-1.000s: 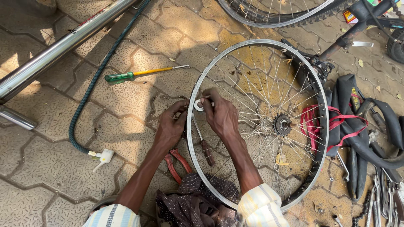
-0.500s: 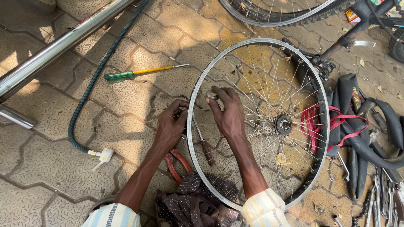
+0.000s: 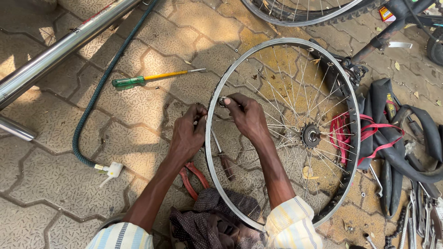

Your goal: The person sits on the ground and uses a spoke wrench to tighten the nipples on a bicycle wheel rim. They rotate the wheel and continue adjusting multiple spokes with the wrench.

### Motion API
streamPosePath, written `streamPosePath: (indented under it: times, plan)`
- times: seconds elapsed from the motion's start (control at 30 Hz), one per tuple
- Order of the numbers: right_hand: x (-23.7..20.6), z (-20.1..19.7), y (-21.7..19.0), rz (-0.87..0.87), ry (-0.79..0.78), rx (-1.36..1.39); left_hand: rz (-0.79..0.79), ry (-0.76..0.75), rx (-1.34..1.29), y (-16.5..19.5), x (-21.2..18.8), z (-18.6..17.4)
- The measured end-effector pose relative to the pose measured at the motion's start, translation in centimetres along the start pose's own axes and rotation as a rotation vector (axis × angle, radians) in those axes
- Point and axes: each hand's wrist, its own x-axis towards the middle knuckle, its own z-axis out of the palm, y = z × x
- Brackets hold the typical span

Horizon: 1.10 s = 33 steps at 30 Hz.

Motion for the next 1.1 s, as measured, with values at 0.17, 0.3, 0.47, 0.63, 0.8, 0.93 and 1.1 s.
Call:
streamPosePath:
  times: [0.17,0.3,0.47,0.63,0.8,0.93,1.1]
  plan:
    - [0.2,0.6,0.4,-0.065,-0.03,0.119,0.134,-0.046,-0.136,-0.4,-0.1,-0.2]
    - [0.0,0.6,0.1,0.026,-0.005,0.057,-0.061,-0.034,-0.017,-0.8,-0.1,-0.2]
    - [-0.9,0.5,0.5,0.006,-0.079,0.035,-0.193,0.04,-0.165,-1.0,-0.8,-0.5]
    - [-1.9,1.4,1.5,-0.296,-0.001,0.009,-0.047,0.047,-0.051,-0.9,-1.6,-0.6]
    - [-2.0,2.2,0.2,0.065,0.079,0.089,0.05,0.027,-0.114,-0.7,-1.3,-0.1]
    - [-2.8,1.7,-0.4,-0.073,-0.002,-0.114,0.13,0.03,-0.057,-0.5,-0.9,-0.2]
    - [-3.3,0.4,0.5,-0.249,-0.097,0.023,0.079,0.022,-0.105,0.0,-0.4,-0.1]
